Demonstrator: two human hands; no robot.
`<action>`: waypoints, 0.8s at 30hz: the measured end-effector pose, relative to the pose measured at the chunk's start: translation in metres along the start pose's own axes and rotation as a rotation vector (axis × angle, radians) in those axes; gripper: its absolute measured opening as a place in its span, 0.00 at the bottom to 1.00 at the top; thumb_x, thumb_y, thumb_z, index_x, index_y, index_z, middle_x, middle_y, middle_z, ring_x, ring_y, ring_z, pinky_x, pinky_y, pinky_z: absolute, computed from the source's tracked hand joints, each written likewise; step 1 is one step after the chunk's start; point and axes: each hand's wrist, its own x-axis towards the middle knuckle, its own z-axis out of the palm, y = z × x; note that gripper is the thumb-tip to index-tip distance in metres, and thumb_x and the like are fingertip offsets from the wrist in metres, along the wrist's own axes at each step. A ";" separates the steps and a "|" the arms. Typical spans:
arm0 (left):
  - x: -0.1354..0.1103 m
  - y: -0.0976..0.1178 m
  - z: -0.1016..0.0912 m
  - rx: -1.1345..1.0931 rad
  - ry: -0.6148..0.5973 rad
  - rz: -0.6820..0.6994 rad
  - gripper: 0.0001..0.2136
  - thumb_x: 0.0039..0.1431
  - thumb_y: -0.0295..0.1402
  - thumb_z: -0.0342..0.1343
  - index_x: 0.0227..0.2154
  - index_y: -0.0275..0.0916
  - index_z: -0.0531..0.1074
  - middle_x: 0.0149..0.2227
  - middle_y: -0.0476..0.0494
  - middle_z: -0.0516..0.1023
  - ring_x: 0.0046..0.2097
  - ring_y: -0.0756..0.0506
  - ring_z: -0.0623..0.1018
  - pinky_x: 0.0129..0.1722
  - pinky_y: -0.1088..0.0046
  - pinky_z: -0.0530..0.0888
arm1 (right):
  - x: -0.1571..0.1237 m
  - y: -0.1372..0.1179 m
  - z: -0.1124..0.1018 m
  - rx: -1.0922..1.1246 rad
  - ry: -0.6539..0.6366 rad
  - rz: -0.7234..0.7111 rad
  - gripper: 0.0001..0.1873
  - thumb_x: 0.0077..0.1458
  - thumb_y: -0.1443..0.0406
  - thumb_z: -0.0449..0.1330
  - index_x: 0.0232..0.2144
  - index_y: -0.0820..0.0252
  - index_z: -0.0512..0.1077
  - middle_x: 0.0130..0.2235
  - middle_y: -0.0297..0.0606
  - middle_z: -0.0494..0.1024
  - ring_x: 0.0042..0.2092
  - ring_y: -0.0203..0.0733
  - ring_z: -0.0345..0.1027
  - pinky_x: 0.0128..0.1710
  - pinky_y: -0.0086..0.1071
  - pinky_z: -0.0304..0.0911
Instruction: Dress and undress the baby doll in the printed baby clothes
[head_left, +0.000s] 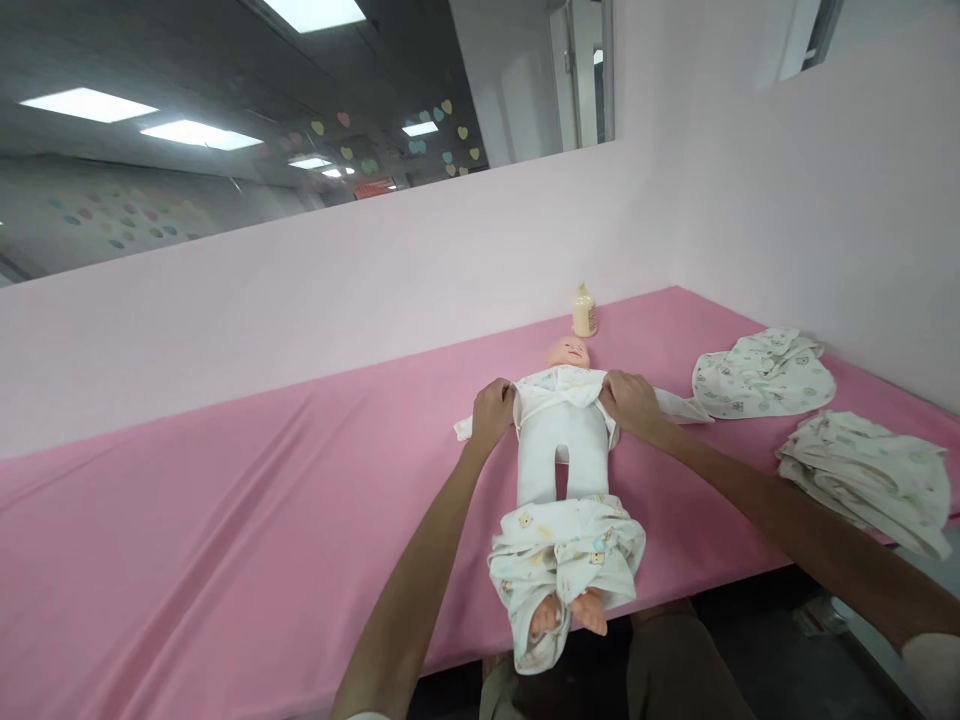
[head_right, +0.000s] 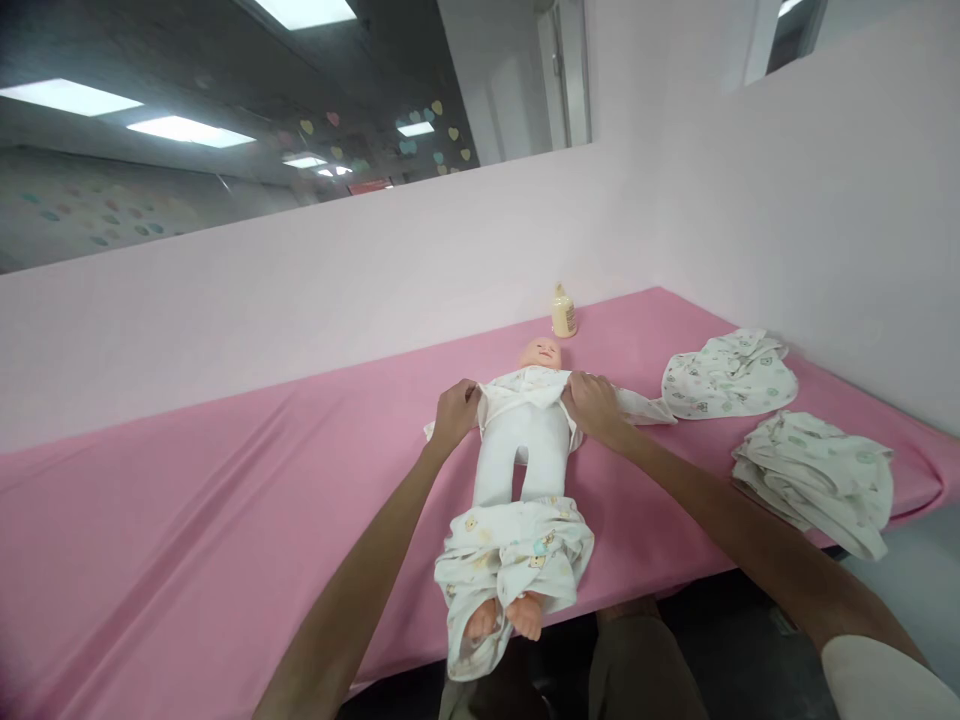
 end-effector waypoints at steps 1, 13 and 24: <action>0.005 0.000 0.005 0.071 -0.012 -0.005 0.10 0.63 0.32 0.43 0.29 0.39 0.67 0.33 0.44 0.75 0.35 0.46 0.72 0.34 0.71 0.65 | 0.007 0.001 0.000 -0.016 -0.021 0.084 0.12 0.61 0.68 0.47 0.33 0.64 0.69 0.34 0.45 0.77 0.35 0.44 0.67 0.37 0.35 0.49; -0.040 -0.017 -0.001 -0.038 -0.152 0.100 0.12 0.63 0.33 0.44 0.45 0.41 0.69 0.33 0.47 0.76 0.34 0.46 0.73 0.34 0.70 0.67 | -0.047 0.009 0.003 0.504 -0.160 0.193 0.13 0.61 0.56 0.50 0.32 0.59 0.66 0.31 0.37 0.75 0.34 0.42 0.66 0.33 0.33 0.54; -0.067 -0.036 0.018 -0.011 -0.278 0.243 0.16 0.59 0.28 0.46 0.50 0.40 0.63 0.45 0.39 0.75 0.41 0.42 0.73 0.38 0.67 0.69 | -0.063 0.014 -0.007 0.841 -0.556 -0.042 0.07 0.53 0.61 0.60 0.31 0.59 0.69 0.33 0.37 0.76 0.32 0.38 0.67 0.30 0.30 0.61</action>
